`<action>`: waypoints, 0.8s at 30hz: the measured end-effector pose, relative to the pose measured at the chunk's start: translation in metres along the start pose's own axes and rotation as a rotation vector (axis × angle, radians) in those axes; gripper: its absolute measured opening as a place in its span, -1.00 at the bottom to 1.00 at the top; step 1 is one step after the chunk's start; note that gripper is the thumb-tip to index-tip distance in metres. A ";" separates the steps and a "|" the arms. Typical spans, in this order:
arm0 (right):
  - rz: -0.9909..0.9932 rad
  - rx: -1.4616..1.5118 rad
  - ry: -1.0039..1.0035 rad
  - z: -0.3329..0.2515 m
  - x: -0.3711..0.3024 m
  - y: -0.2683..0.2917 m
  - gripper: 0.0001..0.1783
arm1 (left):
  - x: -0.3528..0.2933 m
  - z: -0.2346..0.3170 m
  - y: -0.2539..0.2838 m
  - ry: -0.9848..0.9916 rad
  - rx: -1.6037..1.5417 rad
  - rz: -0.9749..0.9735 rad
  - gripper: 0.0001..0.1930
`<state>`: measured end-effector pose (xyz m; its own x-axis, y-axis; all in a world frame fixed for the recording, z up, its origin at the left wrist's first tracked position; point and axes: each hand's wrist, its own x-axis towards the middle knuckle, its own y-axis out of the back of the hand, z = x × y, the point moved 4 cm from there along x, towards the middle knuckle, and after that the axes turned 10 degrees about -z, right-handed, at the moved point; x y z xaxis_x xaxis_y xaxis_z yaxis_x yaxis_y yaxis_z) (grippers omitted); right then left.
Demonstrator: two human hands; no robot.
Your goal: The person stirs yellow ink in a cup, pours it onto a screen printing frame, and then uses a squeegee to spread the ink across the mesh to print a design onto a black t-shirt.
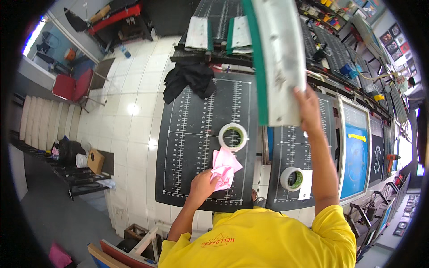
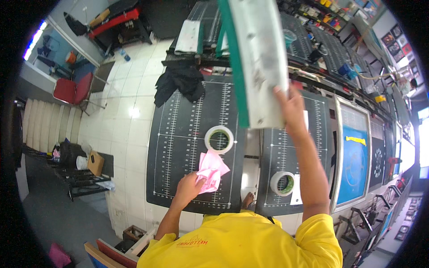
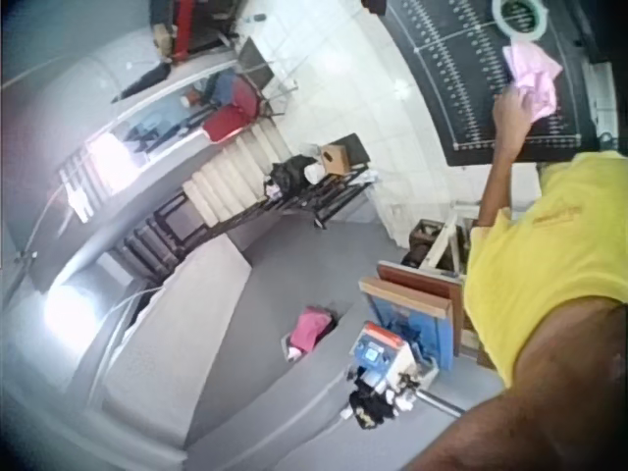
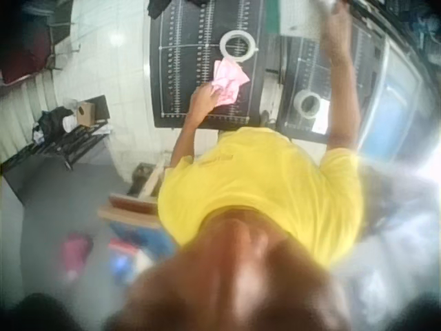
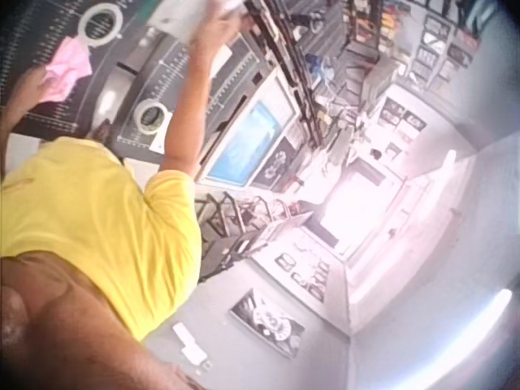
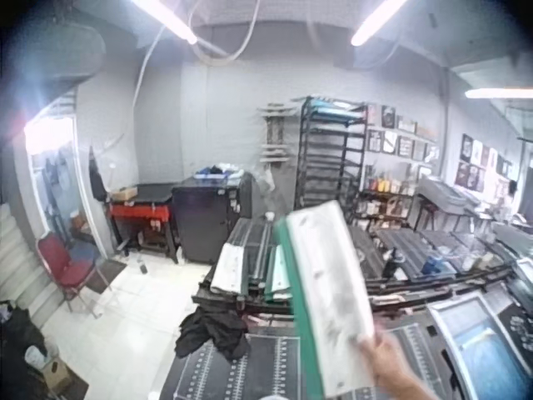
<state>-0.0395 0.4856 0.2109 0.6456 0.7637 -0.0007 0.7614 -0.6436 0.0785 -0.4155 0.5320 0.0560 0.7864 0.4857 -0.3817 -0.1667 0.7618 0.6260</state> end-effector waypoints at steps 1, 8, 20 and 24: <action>-0.010 -0.042 -0.051 0.008 -0.016 0.002 -0.50 | -0.005 -0.002 -0.004 -0.003 -0.026 0.032 -0.62; -0.086 0.258 -0.087 0.046 -0.136 0.028 -0.53 | -0.082 0.063 0.052 -0.204 -0.863 0.066 -0.73; -0.151 0.071 0.084 0.062 -0.265 0.074 -0.50 | -0.045 0.256 0.055 -0.744 -0.588 0.805 -0.66; -0.132 0.062 0.185 0.060 -0.295 0.089 -0.51 | -0.045 0.305 0.050 -0.879 -0.417 0.806 -0.66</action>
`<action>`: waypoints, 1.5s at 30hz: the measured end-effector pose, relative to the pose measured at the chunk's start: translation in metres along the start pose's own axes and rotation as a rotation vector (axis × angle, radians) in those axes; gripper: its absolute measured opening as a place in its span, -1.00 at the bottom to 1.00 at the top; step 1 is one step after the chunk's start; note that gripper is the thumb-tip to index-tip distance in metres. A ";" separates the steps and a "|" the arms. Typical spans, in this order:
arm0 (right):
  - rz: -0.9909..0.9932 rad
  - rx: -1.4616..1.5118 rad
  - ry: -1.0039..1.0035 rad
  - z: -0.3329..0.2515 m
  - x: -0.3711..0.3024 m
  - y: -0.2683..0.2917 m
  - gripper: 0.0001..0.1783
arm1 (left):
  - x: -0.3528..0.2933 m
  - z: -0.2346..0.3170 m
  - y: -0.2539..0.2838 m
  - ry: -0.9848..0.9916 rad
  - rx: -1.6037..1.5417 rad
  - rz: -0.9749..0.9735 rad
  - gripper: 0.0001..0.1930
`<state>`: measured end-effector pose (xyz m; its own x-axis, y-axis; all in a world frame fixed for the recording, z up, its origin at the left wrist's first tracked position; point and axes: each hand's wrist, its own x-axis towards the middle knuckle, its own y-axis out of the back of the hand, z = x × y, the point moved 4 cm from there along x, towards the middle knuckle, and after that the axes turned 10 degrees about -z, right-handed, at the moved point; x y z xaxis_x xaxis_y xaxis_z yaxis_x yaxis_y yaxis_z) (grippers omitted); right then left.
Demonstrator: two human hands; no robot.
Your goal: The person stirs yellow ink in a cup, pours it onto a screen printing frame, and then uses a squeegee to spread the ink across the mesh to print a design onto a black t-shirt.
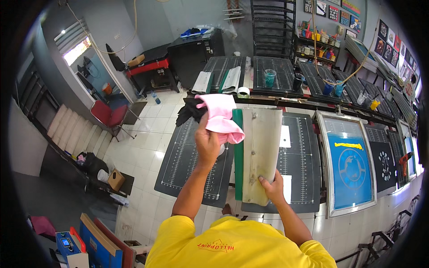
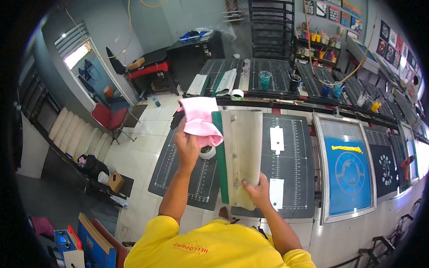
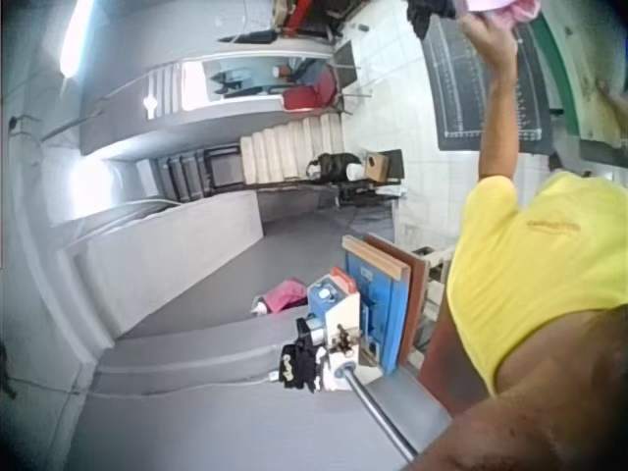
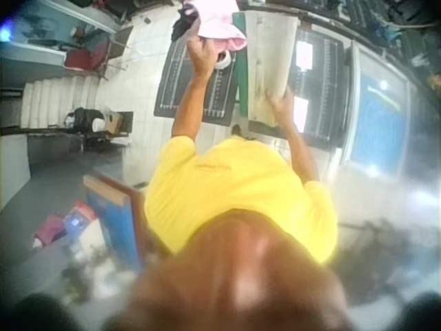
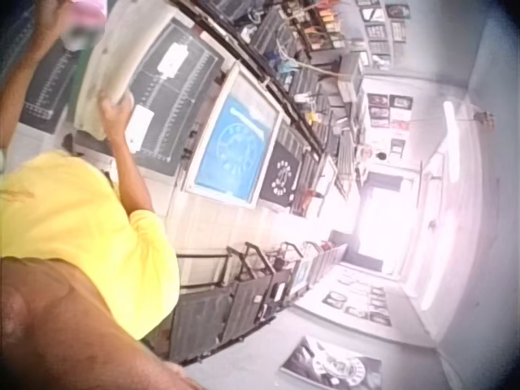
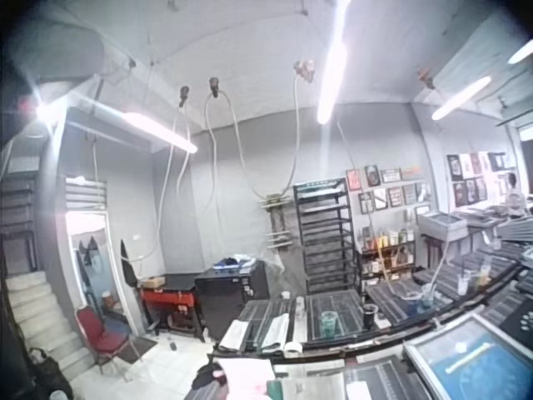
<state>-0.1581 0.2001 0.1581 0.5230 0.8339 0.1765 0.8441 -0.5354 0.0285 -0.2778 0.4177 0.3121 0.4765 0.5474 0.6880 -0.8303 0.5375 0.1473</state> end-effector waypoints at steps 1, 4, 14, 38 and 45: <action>0.003 -0.001 0.002 0.000 -0.008 0.002 -0.51 | -0.002 0.005 -0.010 0.031 -0.010 -0.038 -0.65; -0.045 -0.048 -0.021 -0.008 -0.024 0.005 -0.54 | 0.005 0.036 -0.031 -0.180 0.211 -0.223 -0.73; -0.195 -0.206 -0.010 0.000 -0.047 -0.009 -0.59 | -0.039 0.011 0.005 -0.070 0.429 -0.035 -0.77; -0.104 -0.343 0.161 -0.033 -0.019 -0.035 -0.59 | -0.054 -0.074 0.022 -0.167 0.986 0.048 -0.48; 0.018 -0.257 0.300 -0.046 -0.017 -0.030 -0.59 | -0.008 -0.063 0.007 0.085 0.502 0.219 -0.52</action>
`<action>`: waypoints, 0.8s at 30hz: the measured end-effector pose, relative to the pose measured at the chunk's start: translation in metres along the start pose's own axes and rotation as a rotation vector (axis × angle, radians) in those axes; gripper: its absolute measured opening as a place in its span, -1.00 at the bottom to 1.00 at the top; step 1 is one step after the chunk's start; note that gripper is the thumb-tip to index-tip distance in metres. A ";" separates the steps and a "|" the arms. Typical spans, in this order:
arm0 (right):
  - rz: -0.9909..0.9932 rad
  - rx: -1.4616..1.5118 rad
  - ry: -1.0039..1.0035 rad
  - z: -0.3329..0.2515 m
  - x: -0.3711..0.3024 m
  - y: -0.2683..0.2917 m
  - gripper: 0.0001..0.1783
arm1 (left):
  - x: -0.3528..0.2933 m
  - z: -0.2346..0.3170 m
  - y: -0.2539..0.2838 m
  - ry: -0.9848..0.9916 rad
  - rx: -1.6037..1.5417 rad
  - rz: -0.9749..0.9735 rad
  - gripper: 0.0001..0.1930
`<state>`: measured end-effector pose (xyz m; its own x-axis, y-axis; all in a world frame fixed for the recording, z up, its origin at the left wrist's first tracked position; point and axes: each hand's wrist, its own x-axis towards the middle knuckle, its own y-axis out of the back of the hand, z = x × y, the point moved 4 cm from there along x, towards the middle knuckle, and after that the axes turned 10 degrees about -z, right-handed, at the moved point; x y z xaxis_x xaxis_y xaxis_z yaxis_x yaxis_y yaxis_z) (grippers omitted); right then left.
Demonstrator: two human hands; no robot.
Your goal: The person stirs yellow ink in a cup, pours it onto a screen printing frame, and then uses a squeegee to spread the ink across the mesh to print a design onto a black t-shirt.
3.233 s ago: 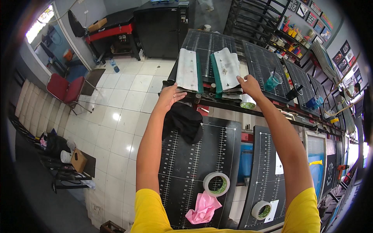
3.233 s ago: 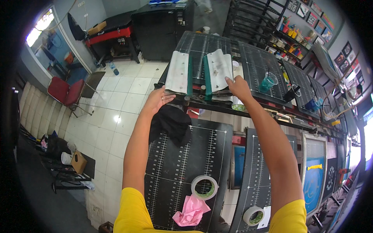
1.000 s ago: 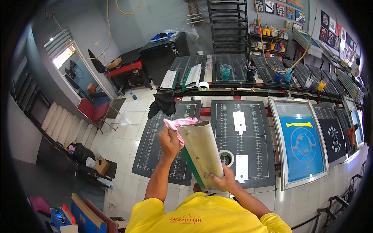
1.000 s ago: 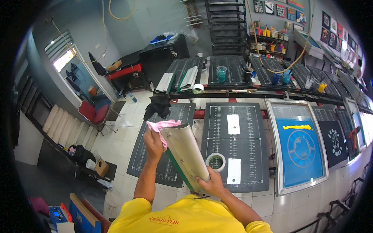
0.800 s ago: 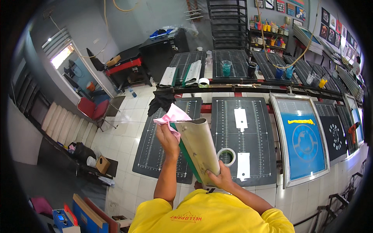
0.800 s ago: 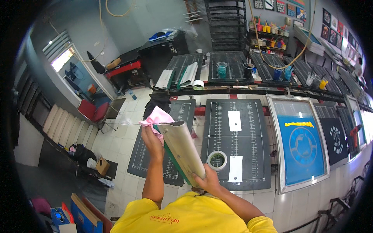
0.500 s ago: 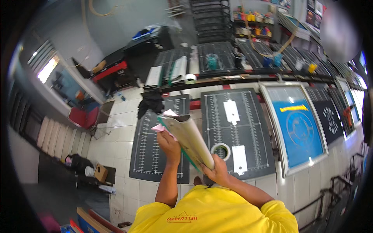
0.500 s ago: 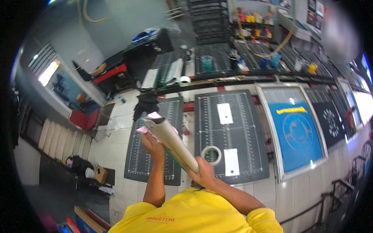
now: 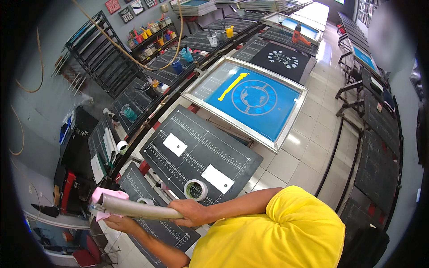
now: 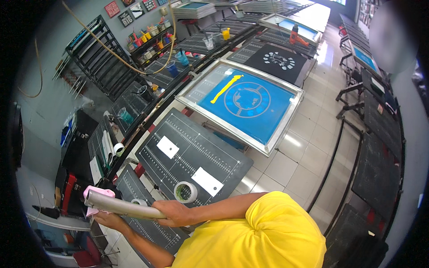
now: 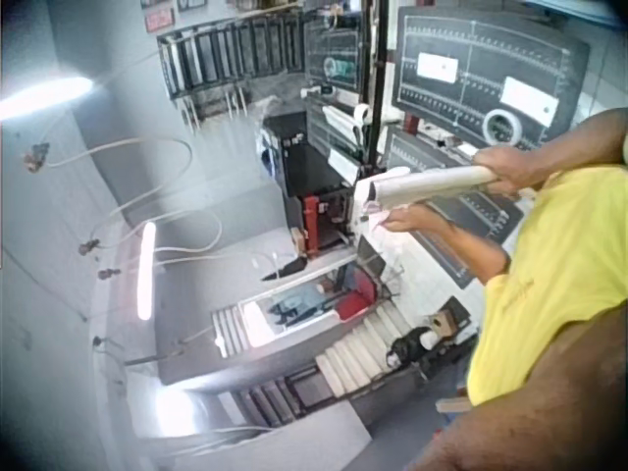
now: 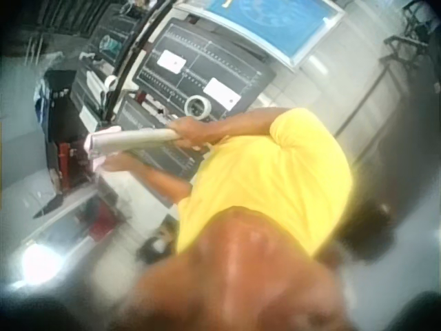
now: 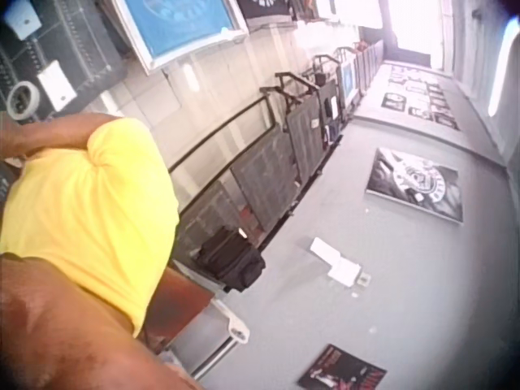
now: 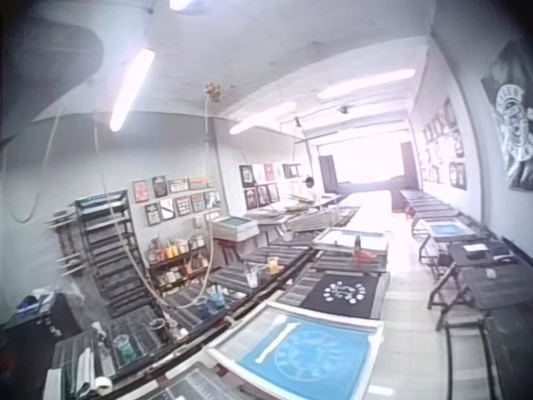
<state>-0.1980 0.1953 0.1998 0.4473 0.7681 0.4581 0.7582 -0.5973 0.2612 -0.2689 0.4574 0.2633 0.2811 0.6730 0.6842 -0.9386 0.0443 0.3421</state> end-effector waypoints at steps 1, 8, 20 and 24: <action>0.039 -0.018 -0.008 0.000 0.002 0.008 -0.59 | 0.000 0.000 -0.008 0.011 -0.058 -0.020 -0.53; 0.148 0.041 0.077 -0.008 0.004 0.028 -0.56 | -0.027 0.011 -0.045 -0.171 -0.237 -0.193 -0.63; 0.367 0.096 -0.003 -0.046 0.021 0.114 -0.67 | -0.118 0.075 -0.078 -0.198 -0.196 -0.339 -0.75; 0.430 0.111 0.018 -0.052 0.026 0.140 -0.66 | -0.131 0.114 -0.082 -0.121 -0.369 -0.455 -0.77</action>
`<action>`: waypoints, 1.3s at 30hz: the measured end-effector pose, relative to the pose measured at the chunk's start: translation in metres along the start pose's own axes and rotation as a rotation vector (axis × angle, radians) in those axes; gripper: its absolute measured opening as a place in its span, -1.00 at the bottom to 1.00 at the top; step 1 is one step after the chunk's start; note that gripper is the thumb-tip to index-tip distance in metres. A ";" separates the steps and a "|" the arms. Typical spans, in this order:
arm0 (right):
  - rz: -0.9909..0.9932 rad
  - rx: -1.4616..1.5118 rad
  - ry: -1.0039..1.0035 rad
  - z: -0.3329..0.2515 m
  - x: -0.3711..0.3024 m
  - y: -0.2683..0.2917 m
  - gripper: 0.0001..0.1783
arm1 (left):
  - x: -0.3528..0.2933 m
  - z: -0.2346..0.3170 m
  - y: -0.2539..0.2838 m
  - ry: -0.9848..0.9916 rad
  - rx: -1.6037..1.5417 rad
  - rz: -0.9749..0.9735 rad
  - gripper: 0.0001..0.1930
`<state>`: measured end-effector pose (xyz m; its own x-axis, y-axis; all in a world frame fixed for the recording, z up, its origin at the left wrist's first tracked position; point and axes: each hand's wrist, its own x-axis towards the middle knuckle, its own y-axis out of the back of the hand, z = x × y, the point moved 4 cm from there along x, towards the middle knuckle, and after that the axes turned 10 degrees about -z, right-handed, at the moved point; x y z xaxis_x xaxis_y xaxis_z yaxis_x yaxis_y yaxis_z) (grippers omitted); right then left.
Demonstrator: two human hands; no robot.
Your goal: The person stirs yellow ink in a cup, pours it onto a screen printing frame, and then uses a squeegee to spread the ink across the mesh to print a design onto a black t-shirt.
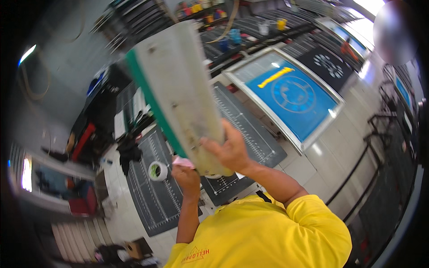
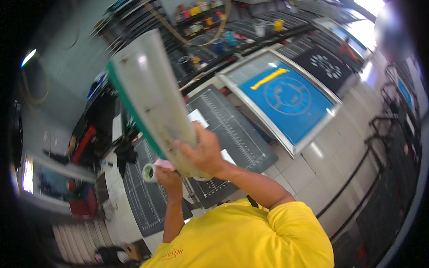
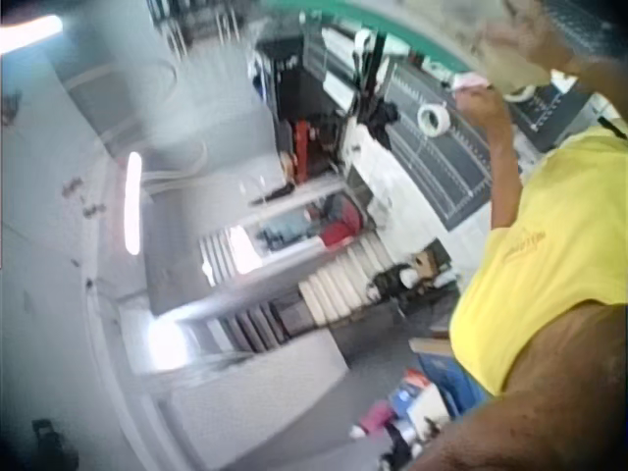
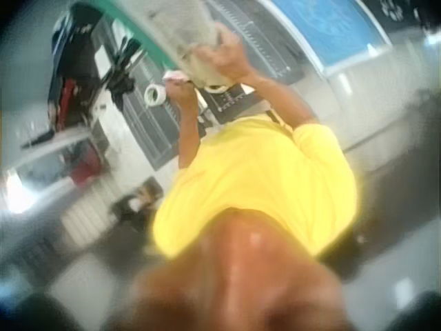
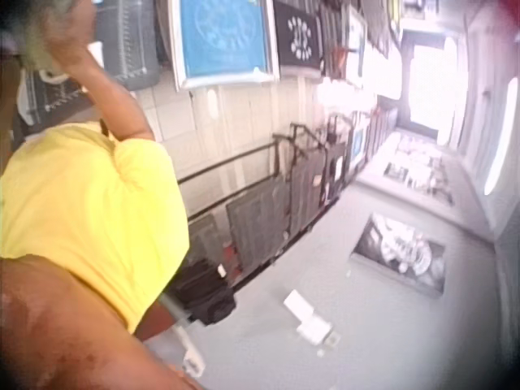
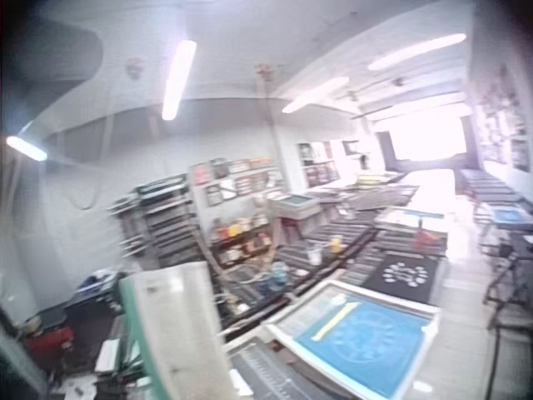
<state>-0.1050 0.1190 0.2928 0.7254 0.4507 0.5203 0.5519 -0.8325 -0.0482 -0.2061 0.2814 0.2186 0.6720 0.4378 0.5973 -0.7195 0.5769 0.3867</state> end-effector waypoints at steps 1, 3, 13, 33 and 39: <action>0.002 0.068 -0.035 0.000 0.005 0.000 -0.66 | -0.001 0.006 0.001 0.051 -0.035 -0.012 -0.78; 0.009 0.113 -0.046 0.002 0.009 0.000 -0.66 | -0.015 0.000 -0.001 0.116 -0.017 -0.070 -0.81; 0.174 0.587 -0.091 0.023 0.053 0.037 -0.57 | -0.058 -0.002 0.003 0.087 -0.118 -0.119 -0.83; 0.041 1.104 -0.722 0.098 -0.010 -0.011 -0.49 | 0.003 0.059 0.043 -0.073 -0.327 -0.157 -0.75; -0.071 0.840 -0.636 0.111 -0.036 -0.016 -0.49 | 0.023 0.054 0.040 0.175 -0.133 -0.461 -0.78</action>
<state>-0.0947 0.1519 0.1798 0.6282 0.7779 0.0140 0.5327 -0.4169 -0.7365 -0.2286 0.2769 0.2859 0.9418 0.2192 0.2547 -0.3203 0.8148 0.4832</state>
